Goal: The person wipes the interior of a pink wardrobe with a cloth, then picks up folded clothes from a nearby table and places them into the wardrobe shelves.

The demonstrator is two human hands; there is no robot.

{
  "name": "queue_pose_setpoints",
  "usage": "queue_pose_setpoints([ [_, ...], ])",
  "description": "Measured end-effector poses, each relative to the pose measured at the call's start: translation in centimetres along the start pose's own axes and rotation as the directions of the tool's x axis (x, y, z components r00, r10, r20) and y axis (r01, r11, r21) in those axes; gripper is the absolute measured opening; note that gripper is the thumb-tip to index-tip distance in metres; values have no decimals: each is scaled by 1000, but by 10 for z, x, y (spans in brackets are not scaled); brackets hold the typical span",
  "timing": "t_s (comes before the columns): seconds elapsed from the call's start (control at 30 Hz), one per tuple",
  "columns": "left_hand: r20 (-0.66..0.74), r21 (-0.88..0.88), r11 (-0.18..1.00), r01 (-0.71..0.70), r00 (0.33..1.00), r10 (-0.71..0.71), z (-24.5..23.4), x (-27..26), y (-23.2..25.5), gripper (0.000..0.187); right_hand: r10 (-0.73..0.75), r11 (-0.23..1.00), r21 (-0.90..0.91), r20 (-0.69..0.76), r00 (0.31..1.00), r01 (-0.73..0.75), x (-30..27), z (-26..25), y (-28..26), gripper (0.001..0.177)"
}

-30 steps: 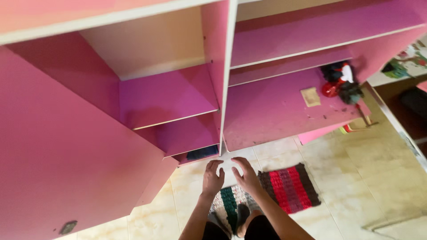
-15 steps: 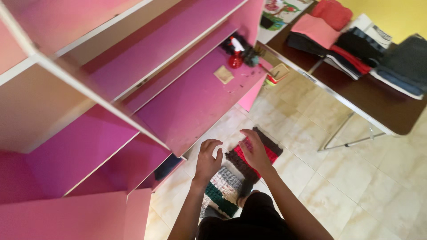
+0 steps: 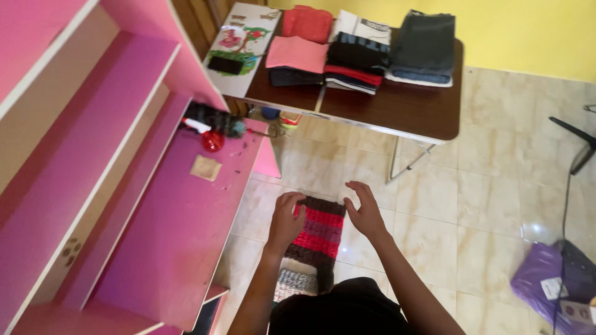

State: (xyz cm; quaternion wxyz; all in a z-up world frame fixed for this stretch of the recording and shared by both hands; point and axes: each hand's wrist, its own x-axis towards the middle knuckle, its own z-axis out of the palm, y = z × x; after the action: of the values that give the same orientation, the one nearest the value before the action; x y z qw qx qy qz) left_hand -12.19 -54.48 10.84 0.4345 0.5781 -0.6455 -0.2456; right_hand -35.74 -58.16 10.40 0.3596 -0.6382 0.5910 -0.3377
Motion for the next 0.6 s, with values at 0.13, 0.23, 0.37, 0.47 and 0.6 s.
queue_pose_setpoints([
  [0.13,55,-20,1000,12,998,-11,28,53,2,24,-98,994,-53,-103,990,93,26,-30,24,41],
  [0.23,107,-58,998,-20,994,26,43,86,5,23,-174,980,-129,-170,970,154,51,-41,36,42],
  [0.37,221,-129,988,84,974,-54,61,133,-4,24,-23,997,-70,-181,983,11,89,-38,50,40],
  [0.47,190,-92,993,-80,977,97,77,174,-21,23,-140,985,-134,-237,961,111,136,-38,62,42],
  [0.6,236,-137,977,-163,953,192,99,234,-38,23,-98,984,-175,-309,946,45,173,-33,63,43],
])
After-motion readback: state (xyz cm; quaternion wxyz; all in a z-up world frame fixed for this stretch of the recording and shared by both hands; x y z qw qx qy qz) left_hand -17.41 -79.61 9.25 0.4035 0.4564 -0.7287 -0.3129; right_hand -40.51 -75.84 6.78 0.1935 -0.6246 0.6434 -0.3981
